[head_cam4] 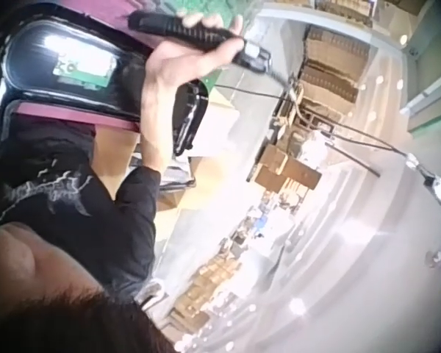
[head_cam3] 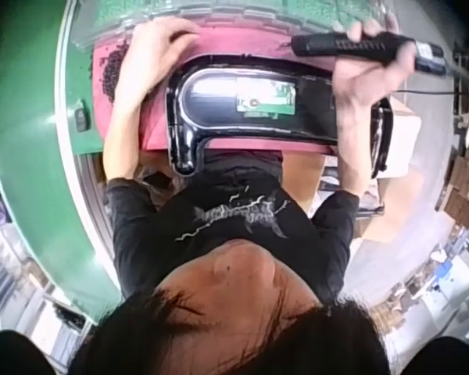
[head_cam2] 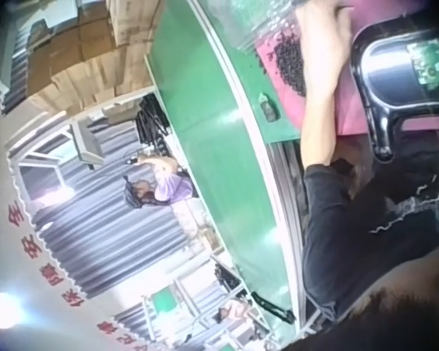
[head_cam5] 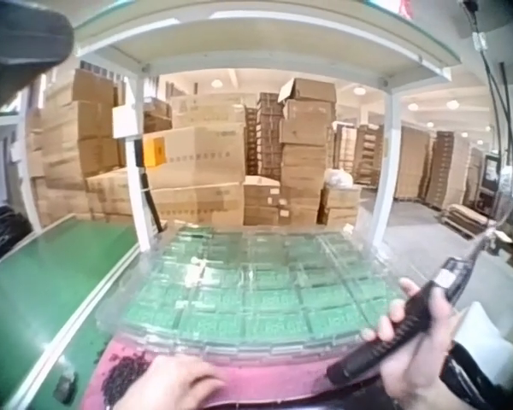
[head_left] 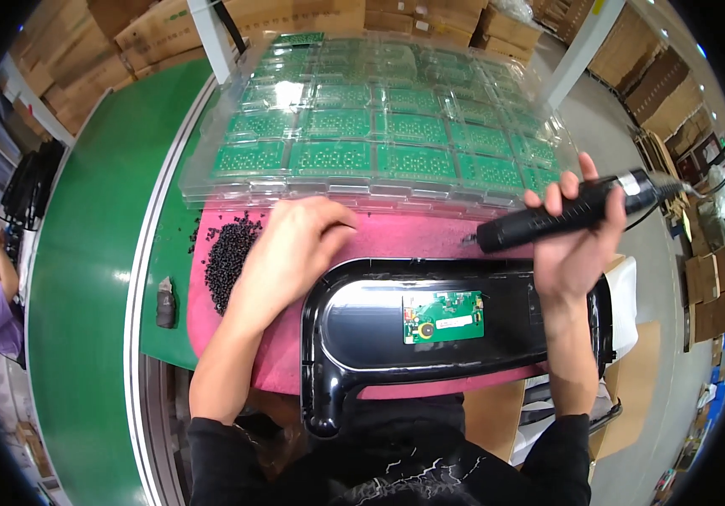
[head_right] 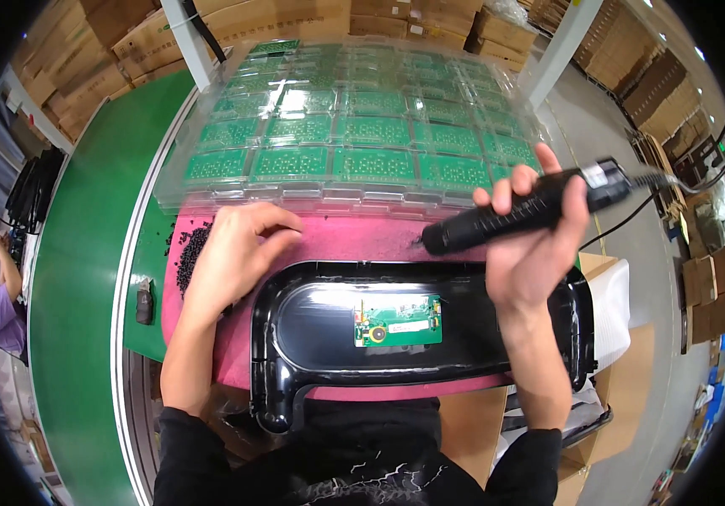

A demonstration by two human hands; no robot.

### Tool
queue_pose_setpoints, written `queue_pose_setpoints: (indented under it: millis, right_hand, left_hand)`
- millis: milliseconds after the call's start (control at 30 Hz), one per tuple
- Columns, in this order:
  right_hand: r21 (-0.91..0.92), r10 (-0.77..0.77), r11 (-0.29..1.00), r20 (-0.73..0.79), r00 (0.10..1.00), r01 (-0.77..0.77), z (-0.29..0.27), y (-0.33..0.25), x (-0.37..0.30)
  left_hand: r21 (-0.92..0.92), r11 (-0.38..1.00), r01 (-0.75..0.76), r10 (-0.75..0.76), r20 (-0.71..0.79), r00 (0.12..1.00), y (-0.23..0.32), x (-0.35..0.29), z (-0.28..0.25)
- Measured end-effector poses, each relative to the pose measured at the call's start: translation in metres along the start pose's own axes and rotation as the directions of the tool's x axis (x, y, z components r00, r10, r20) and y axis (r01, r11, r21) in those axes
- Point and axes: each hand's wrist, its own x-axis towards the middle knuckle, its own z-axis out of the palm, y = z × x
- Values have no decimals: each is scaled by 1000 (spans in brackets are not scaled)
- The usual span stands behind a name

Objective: Assembling electronic components by mounting circuit boards into plastic housings and securing them with screws using an electric screwdriver.

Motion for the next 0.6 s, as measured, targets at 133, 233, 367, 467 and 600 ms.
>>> queue_pose_setpoints:
  millis: [133,233,367,467,600]
  right_hand:
    - [218,36,974,91,995,-55,18,-11,-33]
    - [246,23,968,147,989,-59,30,-12,-49]
    - [243,-58,970,233,971,-1,25,-24,-60]
    - [210,-196,969,323,926,132,30,-30,-62]
    - [177,-337,938,266,903,297,39,-38,-66]
  left_hand:
    - [-535,833,-140,210,72,975,38,-8,18]
    - [-629,765,-137,239,80,968,49,-18,29]
    - [-622,769,-149,234,57,970,51,-19,27]
    - [-692,722,3,85,94,992,50,-21,26]
    - [-636,769,-68,205,144,968,46,-21,35]
